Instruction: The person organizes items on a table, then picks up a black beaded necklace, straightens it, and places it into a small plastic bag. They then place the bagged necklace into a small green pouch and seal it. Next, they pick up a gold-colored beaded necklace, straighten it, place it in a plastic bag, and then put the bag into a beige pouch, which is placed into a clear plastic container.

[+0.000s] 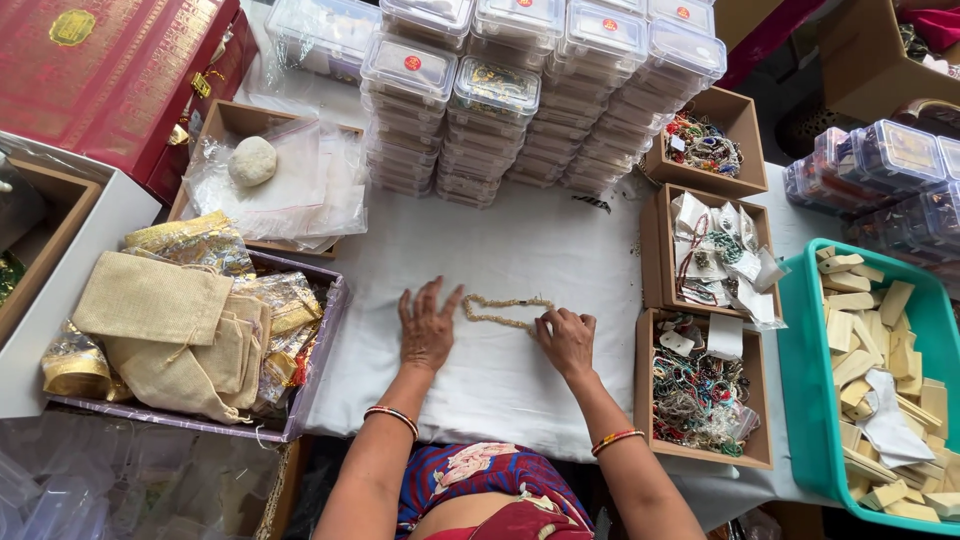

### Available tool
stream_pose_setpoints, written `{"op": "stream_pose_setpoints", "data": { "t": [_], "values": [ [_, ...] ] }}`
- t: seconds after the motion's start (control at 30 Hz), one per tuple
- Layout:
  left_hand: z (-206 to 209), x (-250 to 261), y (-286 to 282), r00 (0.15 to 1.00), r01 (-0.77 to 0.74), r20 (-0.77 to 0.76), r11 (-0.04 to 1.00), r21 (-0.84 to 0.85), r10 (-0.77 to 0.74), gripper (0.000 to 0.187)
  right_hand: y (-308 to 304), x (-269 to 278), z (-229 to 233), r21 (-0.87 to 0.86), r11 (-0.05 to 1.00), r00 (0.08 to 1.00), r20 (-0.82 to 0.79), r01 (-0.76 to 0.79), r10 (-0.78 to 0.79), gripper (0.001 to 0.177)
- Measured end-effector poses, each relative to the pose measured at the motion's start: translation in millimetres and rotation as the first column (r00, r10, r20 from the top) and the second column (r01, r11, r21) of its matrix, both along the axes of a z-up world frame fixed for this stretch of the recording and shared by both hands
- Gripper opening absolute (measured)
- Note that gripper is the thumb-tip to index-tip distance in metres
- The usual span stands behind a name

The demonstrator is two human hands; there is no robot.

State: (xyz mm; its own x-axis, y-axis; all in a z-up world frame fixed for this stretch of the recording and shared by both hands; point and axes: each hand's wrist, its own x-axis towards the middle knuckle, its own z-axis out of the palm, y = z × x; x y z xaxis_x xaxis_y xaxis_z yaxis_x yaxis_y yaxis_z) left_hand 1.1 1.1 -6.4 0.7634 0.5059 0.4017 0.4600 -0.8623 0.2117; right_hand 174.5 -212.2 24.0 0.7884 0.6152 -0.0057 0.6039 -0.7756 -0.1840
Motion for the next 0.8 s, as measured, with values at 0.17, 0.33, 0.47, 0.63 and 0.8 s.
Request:
{"op": "stream_pose_setpoints", "data": {
  "t": [0.17,0.33,0.47,0.63,0.8],
  "values": [
    [21.3,-0.6,-1.9,0.948,0.32,0.029,0.94,-0.118,-0.318,0.039,0.6,-27.7,12.9,0.176,0.91,0.904,0.287,-0.374,0.316,0.037],
    [9.8,1.8,-2.0,0.983,0.061,-0.167,0.99,-0.123,-0.081,0.029,-0.7,-26.0,1.2,0.11,0.975,0.973,0.149,-0.195,0.178,0.034],
    [4.1,0.9,2.5,0.998,0.012,0.053,0.998,0.061,-0.016,0.039,0.7,-21.1,-0.8,0.103,0.96,0.96,0.133,-0.262,0.248,0.04],
    [23.7,-1.2,0.8,0.97,0.244,0.038,0.966,-0.087,-0.241,0.024,9.6,-20.0,-6.3,0.154,0.917,0.913,0.247,-0.368,0.325,0.046],
    [16.4,0.8,2.3,0.987,0.124,-0.078,0.973,-0.197,-0.142,0.018,10.6,-17.0,-16.8,0.058,0.994,0.963,0.26,-0.09,0.072,0.039]
  ]
}}
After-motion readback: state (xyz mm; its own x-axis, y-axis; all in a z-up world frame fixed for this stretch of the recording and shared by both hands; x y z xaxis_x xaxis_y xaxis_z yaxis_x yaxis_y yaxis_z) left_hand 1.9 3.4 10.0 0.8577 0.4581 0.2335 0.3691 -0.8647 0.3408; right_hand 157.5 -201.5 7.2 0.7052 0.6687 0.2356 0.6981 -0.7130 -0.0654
